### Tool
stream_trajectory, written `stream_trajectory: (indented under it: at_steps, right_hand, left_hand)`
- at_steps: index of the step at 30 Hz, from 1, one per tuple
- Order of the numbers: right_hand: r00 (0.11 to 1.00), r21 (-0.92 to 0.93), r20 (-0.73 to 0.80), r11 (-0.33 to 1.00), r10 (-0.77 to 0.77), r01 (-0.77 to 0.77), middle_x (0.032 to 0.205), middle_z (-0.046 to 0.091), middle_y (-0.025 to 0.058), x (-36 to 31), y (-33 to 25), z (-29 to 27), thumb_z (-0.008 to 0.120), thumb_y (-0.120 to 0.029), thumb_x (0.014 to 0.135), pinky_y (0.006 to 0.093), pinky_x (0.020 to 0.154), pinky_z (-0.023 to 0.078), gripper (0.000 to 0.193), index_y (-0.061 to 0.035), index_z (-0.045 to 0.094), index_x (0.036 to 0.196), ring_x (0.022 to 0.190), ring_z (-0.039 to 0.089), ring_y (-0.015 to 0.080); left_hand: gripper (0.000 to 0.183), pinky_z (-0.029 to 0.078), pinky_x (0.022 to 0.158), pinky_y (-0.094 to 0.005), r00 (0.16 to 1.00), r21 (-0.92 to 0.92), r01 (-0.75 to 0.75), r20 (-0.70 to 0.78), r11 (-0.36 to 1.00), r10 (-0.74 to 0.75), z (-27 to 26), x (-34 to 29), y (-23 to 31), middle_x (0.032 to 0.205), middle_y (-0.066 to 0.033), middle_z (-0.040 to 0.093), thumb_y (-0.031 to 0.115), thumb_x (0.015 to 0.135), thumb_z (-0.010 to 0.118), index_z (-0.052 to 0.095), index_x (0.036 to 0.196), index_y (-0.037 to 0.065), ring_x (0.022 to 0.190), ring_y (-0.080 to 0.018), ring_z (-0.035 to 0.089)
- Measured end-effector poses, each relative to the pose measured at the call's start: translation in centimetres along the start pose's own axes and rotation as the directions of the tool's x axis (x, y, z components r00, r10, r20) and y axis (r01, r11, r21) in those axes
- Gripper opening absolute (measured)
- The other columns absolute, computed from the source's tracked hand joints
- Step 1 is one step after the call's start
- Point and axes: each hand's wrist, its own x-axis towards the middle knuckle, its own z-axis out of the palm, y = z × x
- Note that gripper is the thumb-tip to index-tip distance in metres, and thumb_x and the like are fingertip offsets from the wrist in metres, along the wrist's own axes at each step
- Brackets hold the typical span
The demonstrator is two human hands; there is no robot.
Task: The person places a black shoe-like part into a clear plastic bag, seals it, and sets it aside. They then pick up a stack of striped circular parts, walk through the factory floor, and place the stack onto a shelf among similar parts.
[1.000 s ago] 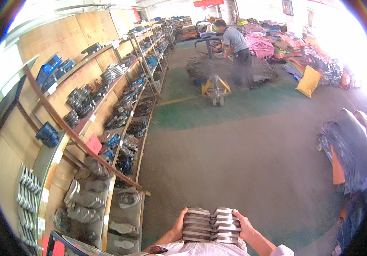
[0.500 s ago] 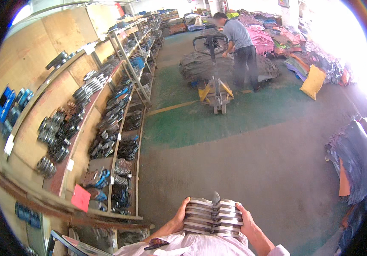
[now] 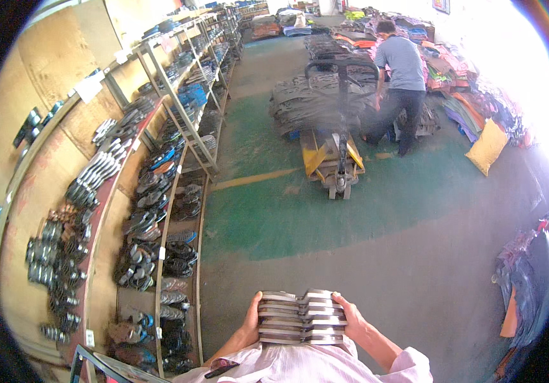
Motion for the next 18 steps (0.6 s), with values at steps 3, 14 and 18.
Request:
stream_trajectory:
  at_steps: [3, 14, 18]
  right_hand:
    - [0.999, 0.026, 0.032, 1.000, 0.013, -0.014, 0.116, 0.063, 0.0117, 6.8, -4.1, 3.9, 0.067, -0.047, 0.090, 0.0463, 0.091, 0.050, 0.051, -0.0075, 0.059, 0.120, 0.103, 0.060, 0.0243]
    - [0.989, 0.127, 0.047, 0.983, -0.142, 0.136, 0.111, 0.066, 0.0094, 21.2, -22.1, 21.5, 0.062, -0.050, 0.092, 0.0454, 0.089, 0.052, 0.048, -0.0097, 0.061, 0.119, 0.101, 0.064, 0.0246]
    - [0.993, 0.145, -0.030, 0.983, -0.112, 0.115, 0.110, 0.066, 0.0089, 29.6, -29.2, 26.4, 0.064, -0.048, 0.092, 0.0449, 0.090, 0.052, 0.045, -0.0098, 0.061, 0.116, 0.097, 0.063, 0.0235]
  left_hand:
    - [0.072, 0.049, 0.100, -0.0439, 0.999, 0.027, -0.032, -0.010, 0.999, 0.032, -0.8, 5.7, 7.1, 0.122, -0.0166, 0.064, 0.064, 0.094, 0.043, 0.056, 0.130, 0.003, 0.111, -0.0279, 0.063]
    - [0.067, 0.049, 0.099, -0.0416, 0.988, 0.105, -0.030, 0.153, 0.994, 0.014, -0.6, 23.9, 34.9, 0.122, -0.0124, 0.062, 0.065, 0.095, 0.045, 0.056, 0.128, 0.007, 0.110, -0.0244, 0.061]
    - [0.068, 0.048, 0.098, -0.0417, 0.998, 0.151, 0.058, -0.019, 0.987, -0.056, -0.8, 32.6, 43.4, 0.122, -0.0124, 0.065, 0.066, 0.094, 0.043, 0.061, 0.127, 0.009, 0.110, -0.0254, 0.061]
